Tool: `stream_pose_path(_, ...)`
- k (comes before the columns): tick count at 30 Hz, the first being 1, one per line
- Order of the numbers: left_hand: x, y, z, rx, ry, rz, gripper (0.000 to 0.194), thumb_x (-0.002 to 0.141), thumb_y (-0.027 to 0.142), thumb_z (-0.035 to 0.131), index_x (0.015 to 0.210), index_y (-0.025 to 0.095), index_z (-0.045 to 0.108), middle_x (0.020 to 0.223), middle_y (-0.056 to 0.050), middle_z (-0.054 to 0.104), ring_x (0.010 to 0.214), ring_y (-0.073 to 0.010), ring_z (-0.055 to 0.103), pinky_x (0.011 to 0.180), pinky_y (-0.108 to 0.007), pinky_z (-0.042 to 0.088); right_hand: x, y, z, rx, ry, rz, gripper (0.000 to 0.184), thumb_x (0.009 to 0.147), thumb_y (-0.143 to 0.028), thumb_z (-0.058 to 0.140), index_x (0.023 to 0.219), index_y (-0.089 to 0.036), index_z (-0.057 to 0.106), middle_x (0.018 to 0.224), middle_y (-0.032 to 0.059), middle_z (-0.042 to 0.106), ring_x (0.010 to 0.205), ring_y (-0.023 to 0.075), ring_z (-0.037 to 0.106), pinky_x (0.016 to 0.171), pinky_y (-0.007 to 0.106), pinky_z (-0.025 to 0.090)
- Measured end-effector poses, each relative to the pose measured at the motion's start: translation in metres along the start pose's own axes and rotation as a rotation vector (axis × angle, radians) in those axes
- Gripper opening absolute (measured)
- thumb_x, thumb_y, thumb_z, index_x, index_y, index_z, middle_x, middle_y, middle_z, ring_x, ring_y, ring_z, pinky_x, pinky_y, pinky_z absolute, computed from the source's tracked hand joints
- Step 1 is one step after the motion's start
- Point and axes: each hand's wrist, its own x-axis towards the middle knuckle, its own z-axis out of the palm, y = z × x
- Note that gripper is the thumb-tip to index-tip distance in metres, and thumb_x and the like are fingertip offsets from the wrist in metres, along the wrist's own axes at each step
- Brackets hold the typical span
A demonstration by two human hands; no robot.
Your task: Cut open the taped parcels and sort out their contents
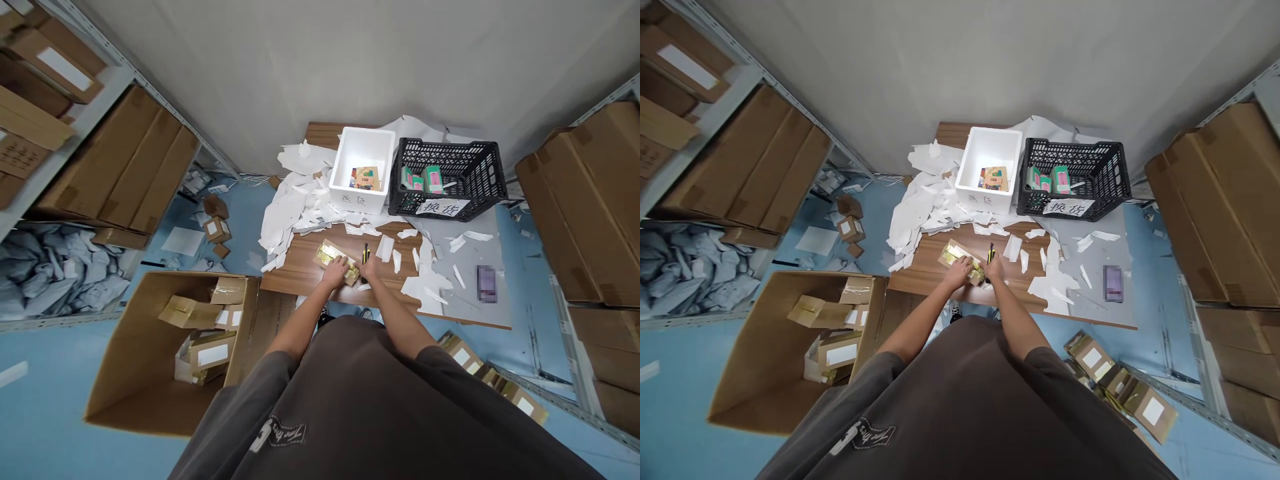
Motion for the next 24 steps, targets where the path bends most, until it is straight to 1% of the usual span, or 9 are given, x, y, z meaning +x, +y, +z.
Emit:
stream_pose_path(2,-0.002,-0.001,0.003,-0.005,0.003,-0.030,0.059,0.084,0.015,0.080,0.140,0.024,0.065,0.176,-0.012,0.039,0.164,-0.0337,0.033,0.128,-0.048,0.036,-0.001,0.000,-0.005,0.001,-0.001,-0.041,0.063,0.098,-0.046,0.072,0.148,-0.016,0.050,0.125,0.0142,0.075,0.109,0.0246,0.071,0.091,0.027,0.051)
stream_pose_path(4,-0.001,-0.002,0.004,-0.008,-0.030,-0.046,0.068,0.080,0.014,0.085,0.143,0.025,0.062,0.180,-0.012,0.033,0.166,-0.0340,0.032,0.128,-0.047,0.036,-0.006,0.005,-0.011,0.007,-0.010,-0.105,0.057,0.102,-0.048,0.068,0.146,-0.015,0.052,0.124,0.0141,0.075,0.110,0.0253,0.071,0.091,0.027,0.050)
stream_pose_path(6,0.003,-0.002,0.003,-0.011,-0.054,-0.046,0.074,0.076,0.013,0.089,0.144,0.024,0.060,0.180,-0.014,0.034,0.166,-0.0342,0.033,0.128,-0.047,0.037,-0.016,0.016,-0.016,0.002,-0.044,-0.172,0.048,0.108,-0.049,0.058,0.144,-0.017,0.054,0.125,0.0125,0.076,0.112,0.0247,0.070,0.093,0.026,0.049)
stream_pose_path(8,0.008,-0.003,0.002,-0.016,-0.064,-0.045,0.076,0.074,0.014,0.091,0.143,0.023,0.061,0.180,-0.014,0.034,0.166,-0.0346,0.033,0.128,-0.046,0.036,-0.030,0.030,-0.019,-0.032,-0.111,-0.212,0.041,0.112,-0.047,0.050,0.141,-0.019,0.058,0.127,0.0104,0.076,0.113,0.0239,0.069,0.094,0.026,0.048)
stream_pose_path(11,0.011,-0.004,0.002,-0.024,-0.072,-0.047,0.074,0.075,0.018,0.093,0.141,0.024,0.062,0.179,-0.014,0.034,0.166,-0.0360,0.033,0.128,-0.047,0.036,-0.050,0.048,-0.022,-0.111,-0.220,-0.219,0.036,0.114,-0.044,0.051,0.137,-0.020,0.064,0.128,0.0095,0.077,0.113,0.0240,0.068,0.096,0.025,0.046)
stream_pose_path(13,0.010,-0.006,0.004,-0.031,-0.075,-0.043,0.075,0.075,0.019,0.094,0.142,0.024,0.062,0.179,-0.015,0.034,0.165,-0.0374,0.033,0.127,-0.048,0.037,-0.058,0.054,-0.023,-0.160,-0.239,-0.220,0.034,0.113,-0.043,0.053,0.136,-0.022,0.067,0.130,0.0090,0.077,0.113,0.0246,0.069,0.097,0.025,0.046)
stream_pose_path(18,0.010,-0.014,0.008,-0.027,-0.091,-0.013,0.080,0.076,0.021,0.095,0.147,0.023,0.058,0.180,-0.017,0.033,0.166,-0.0379,0.031,0.128,-0.048,0.036,-0.052,0.057,-0.026,-0.213,-0.239,-0.280,0.035,0.114,-0.048,0.054,0.132,-0.025,0.072,0.128,0.0087,0.078,0.108,0.0251,0.071,0.096,0.026,0.045)
stream_pose_path(22,0.017,-0.019,0.010,-0.018,-0.125,-0.013,0.076,0.073,0.022,0.098,0.140,0.020,0.061,0.180,-0.020,0.031,0.167,-0.0381,0.031,0.128,-0.044,0.036,-0.045,0.066,-0.022,-0.169,-0.256,-0.326,0.040,0.116,-0.046,0.043,0.128,-0.023,0.073,0.125,0.0099,0.079,0.107,0.0277,0.071,0.091,0.029,0.046)
stream_pose_path(24,0.021,-0.021,0.012,-0.040,-0.130,-0.015,0.075,0.071,0.020,0.099,0.137,0.020,0.063,0.180,-0.020,0.029,0.167,-0.0388,0.030,0.129,-0.044,0.035,-0.044,0.072,-0.019,-0.165,-0.262,-0.334,0.041,0.116,-0.045,0.040,0.127,-0.023,0.073,0.123,0.0103,0.079,0.107,0.0290,0.071,0.088,0.030,0.047)
